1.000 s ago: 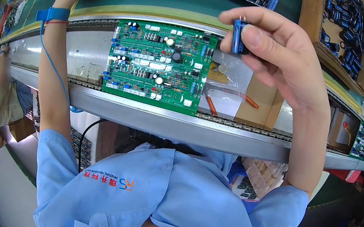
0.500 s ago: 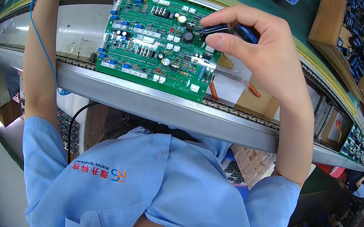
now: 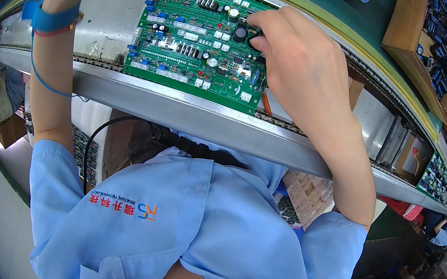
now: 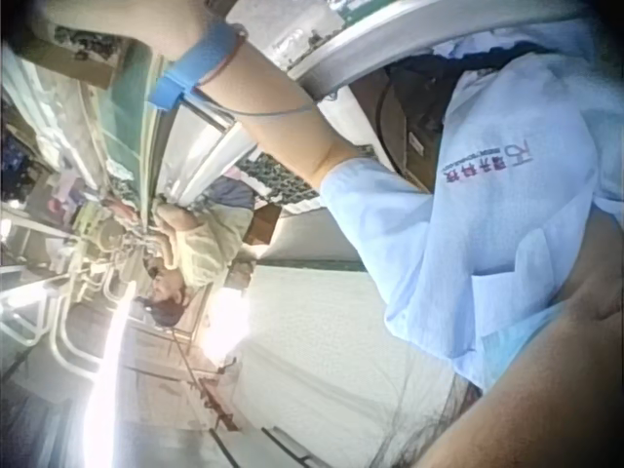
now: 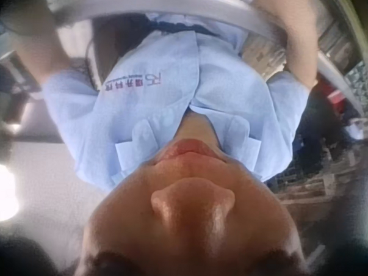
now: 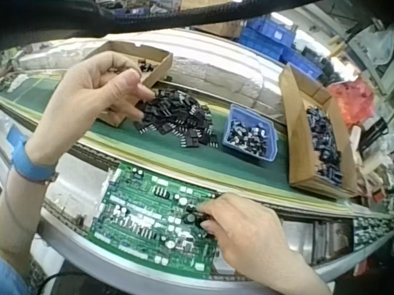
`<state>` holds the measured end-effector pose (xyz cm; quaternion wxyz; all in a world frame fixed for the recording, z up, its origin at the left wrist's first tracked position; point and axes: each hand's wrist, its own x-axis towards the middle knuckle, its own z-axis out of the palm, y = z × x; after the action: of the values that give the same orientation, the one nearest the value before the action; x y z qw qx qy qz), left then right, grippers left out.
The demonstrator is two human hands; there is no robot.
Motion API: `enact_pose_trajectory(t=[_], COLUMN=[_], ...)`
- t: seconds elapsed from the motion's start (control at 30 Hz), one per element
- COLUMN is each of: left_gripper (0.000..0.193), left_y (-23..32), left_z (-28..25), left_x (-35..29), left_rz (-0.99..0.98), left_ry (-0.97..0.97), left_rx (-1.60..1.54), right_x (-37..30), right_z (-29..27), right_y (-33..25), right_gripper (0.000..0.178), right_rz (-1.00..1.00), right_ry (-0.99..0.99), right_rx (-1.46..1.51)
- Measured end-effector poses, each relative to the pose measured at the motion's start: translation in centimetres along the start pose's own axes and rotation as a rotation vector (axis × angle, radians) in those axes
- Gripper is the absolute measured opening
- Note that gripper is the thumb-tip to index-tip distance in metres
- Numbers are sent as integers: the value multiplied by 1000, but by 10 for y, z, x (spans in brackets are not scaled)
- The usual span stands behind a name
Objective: Insert electronic components like capacitors and connectors into a PCB.
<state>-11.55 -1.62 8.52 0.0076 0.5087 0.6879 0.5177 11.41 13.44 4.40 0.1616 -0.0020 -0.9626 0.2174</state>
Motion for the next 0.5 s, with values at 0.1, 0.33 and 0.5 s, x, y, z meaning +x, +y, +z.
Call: enact_pose_trajectory(t=[0.1,0.33,0.5], left_gripper=[23,30,25], left_y=[4,30,47], left_z=[-12,16,22], left_x=[-37,-75,-89], left_rz=[-113,-532,-704], left_ry=[-210,-483,-534], left_rx=[81,-516,-634], right_x=[1,-4,-7], right_z=[5,0,-8], right_y=[-4,-3,12], right_gripper=[19,21,25], right_rz=[-85,-10,29], right_ry=[0,-30,96], right_rx=[-10,-78,192])
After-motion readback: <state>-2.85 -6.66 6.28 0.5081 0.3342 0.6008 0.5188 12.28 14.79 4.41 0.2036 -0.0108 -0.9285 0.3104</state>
